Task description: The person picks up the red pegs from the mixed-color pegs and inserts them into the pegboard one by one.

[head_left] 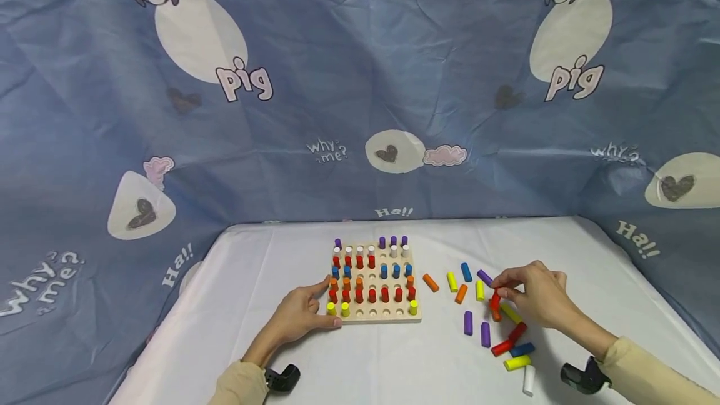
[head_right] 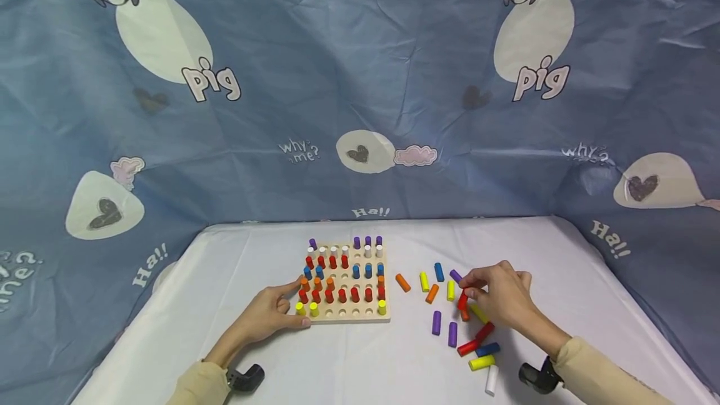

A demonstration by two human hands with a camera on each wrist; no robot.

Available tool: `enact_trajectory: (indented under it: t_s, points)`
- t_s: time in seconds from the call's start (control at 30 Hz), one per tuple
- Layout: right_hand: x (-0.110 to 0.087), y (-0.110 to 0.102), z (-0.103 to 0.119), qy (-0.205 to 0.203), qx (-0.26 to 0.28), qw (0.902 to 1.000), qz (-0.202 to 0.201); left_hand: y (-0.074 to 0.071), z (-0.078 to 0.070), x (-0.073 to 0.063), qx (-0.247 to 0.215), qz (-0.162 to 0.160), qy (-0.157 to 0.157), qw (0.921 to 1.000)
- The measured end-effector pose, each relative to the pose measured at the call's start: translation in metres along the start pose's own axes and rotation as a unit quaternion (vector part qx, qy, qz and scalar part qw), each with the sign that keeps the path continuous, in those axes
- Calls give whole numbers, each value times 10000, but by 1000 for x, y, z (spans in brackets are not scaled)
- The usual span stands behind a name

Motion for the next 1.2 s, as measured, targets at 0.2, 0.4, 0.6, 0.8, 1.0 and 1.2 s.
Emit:
enact_trajectory:
  t_s: [0.2, 0.4, 0.6, 0.8, 1.0, 1.2]
  points:
    - [16, 6, 9, -125, 114, 9998, -83, 1, 0, 1, -64, 38, -104, 9999]
    - [38, 11, 19, -193, 139, 9996, -176, 1, -1, 1, -97, 37, -84, 9999]
    - [56, 16, 28, -257, 365, 9988, -185, 2, -1, 1, -128, 51, -40, 9999]
    - [74, 19, 40, -322, 544, 9980, -96, 0, 0, -1, -141, 3, -91, 9999]
    - [93, 22, 50, -426, 786, 9960, 46, 0, 0, -1, -119, -5, -51, 9999]
    - [112, 29, 62, -456, 846, 9949, 292, 2, 1, 1, -33, 2, -58, 10000]
Point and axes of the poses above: each hand's wrist, its own x-axis towards the middle knuckle, its own y-axis out of the palm, z = x × y, the point moved 5 cm from there along x, towards the middle knuckle, and after that the axes turned 5 degrees about y, right-handed, at the moved point
